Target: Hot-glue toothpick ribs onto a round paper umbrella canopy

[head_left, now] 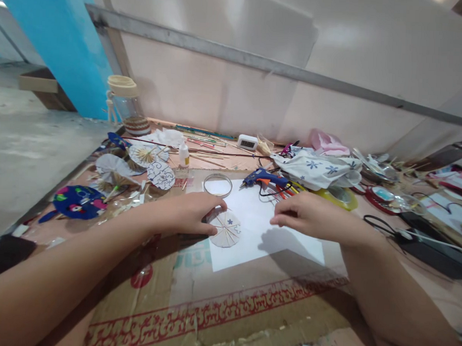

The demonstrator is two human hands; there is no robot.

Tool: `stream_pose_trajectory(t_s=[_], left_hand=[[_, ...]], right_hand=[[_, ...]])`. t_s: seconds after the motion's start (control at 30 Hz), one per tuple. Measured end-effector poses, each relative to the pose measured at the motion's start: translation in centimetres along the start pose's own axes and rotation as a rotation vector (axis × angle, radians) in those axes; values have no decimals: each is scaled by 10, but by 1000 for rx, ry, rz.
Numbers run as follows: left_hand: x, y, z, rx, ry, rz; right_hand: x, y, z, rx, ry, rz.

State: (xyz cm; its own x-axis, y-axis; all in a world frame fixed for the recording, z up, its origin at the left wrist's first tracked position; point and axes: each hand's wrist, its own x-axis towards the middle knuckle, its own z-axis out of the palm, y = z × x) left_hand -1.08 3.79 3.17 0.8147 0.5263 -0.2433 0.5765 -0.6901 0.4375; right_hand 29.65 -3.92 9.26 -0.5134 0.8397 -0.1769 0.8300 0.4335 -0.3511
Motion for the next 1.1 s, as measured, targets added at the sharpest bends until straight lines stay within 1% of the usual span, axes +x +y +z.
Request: stream_pose_trajectory(t_s=[0.07, 0.13, 0.2, 0.27, 0.33, 0.4, 0.43, 0.53, 0.67, 0.8, 0.97, 1.1], left_hand=[[0, -1, 0, -5, 5, -2], [0, -1, 0, -14, 7, -7], [-1, 1, -1, -19, 6, -10], [-2, 3, -2, -21, 0, -22], [-2, 4, -3, -19, -8, -33], [-2, 5, -3, -11, -9, -28], [-2, 4, -3, -9, -7, -21], [-1, 3, -3, -16, -8, 2], [-2, 4, -5, -3, -17, 37], [-2, 9, -5, 28, -9, 42], [0, 19, -3, 79, 23, -53], [0, 29, -3, 136, 59, -91]], right_hand=[[3, -1, 4, -116, 195, 40], [4, -4, 5, -168, 336, 81], [3, -4, 4, -168, 418, 143], [3, 0, 0, -169, 460, 191], [8, 11, -1, -176, 460, 207], [20, 26, 2, -161, 419, 251], [27, 33, 5, -141, 392, 294], [51, 54, 18, -117, 357, 335], [71, 69, 28, -68, 381, 364], [69, 76, 28, 45, 442, 351], [51, 81, 28, 285, 547, 340], [37, 73, 35, 500, 528, 259]])
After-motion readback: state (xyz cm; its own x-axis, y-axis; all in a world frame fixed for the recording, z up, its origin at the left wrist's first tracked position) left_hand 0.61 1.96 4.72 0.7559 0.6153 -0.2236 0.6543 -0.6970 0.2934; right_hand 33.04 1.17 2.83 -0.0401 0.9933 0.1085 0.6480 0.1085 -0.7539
